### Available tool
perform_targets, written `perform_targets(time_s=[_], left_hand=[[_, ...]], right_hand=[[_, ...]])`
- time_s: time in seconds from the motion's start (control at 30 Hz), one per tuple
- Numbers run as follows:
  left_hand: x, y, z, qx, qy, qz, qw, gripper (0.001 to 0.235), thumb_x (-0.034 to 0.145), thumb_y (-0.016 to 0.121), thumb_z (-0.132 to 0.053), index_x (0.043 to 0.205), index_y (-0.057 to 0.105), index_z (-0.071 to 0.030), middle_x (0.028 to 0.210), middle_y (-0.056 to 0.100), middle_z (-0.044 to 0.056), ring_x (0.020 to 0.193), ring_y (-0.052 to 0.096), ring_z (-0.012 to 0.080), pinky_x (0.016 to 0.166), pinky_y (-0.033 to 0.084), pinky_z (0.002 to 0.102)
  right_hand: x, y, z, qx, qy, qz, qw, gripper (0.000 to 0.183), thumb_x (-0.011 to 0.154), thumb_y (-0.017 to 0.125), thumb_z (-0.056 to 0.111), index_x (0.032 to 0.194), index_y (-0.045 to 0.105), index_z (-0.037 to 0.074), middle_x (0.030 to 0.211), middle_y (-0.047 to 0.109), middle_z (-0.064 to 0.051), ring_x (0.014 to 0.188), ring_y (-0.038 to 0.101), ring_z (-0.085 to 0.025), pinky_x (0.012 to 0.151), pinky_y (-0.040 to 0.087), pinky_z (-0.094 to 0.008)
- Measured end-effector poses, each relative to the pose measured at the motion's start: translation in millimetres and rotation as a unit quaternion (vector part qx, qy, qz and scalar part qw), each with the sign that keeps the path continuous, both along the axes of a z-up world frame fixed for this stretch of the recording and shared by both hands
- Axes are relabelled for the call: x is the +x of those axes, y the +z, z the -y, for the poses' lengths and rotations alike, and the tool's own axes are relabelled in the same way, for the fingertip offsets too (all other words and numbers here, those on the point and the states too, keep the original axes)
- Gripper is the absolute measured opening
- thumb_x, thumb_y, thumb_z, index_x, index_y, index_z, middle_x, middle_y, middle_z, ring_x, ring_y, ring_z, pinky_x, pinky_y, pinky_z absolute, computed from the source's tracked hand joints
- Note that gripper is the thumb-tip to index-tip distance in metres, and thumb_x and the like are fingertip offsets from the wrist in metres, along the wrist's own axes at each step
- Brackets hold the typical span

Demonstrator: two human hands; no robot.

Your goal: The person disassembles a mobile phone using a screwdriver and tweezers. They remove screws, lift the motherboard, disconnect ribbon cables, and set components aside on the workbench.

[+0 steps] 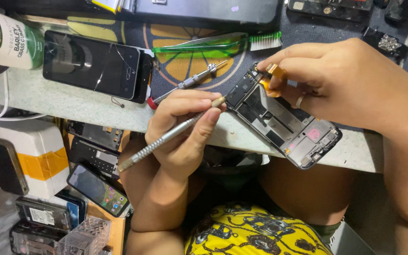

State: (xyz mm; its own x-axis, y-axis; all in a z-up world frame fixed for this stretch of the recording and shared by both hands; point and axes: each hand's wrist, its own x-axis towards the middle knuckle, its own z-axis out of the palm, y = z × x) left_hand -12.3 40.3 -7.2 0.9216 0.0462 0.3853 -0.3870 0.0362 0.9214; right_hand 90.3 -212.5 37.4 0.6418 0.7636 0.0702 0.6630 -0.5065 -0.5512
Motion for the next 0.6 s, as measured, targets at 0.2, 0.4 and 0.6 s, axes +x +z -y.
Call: perform_targets(time_s=[0.2, 0.4, 0.6], left_hand=[[2.2, 4.9, 2.2, -0.07, 0.025, 0.043, 0.996, 0.031, 0.111, 0.063, -0.031, 0.113, 0.051, -0.002, 0.116, 0.067, 0.02, 0.102, 0.071, 0.0218, 0.096, 0.06, 0.032], [-1.4, 14.0, -27.6, 0.138, 0.078, 0.045, 0.986, 0.029, 0.112, 0.063, -0.032, 0.111, 0.054, -0.004, 0.1, 0.066, 0.016, 0.084, 0.067, 0.0226, 0.083, 0.059, 0.031], [-6.9, 32.7, -38.3, 0.398, 0.1, 0.001, 0.912, 0.016, 0.106, 0.071, -0.02, 0.109, 0.059, -0.008, 0.095, 0.063, 0.012, 0.073, 0.064, 0.0275, 0.062, 0.05, 0.034]], right_hand=[[0.0, 1.7, -0.5, 0.003, -0.001, -0.002, 1.0, 0.021, 0.079, 0.076, 0.011, 0.098, 0.07, 0.004, 0.125, 0.072, -0.005, 0.077, 0.073, -0.022, 0.065, 0.057, -0.031], [-3.4, 2.9, -4.5, -0.015, -0.004, 0.008, 1.0, 0.017, 0.078, 0.075, 0.008, 0.094, 0.07, 0.006, 0.125, 0.071, -0.003, 0.071, 0.072, -0.022, 0.062, 0.056, -0.032], [-5.1, 4.5, -7.1, -0.044, -0.003, 0.011, 0.999, 0.033, 0.076, 0.076, 0.011, 0.109, 0.073, 0.011, 0.126, 0.07, 0.0, 0.069, 0.07, -0.021, 0.059, 0.054, -0.031]])
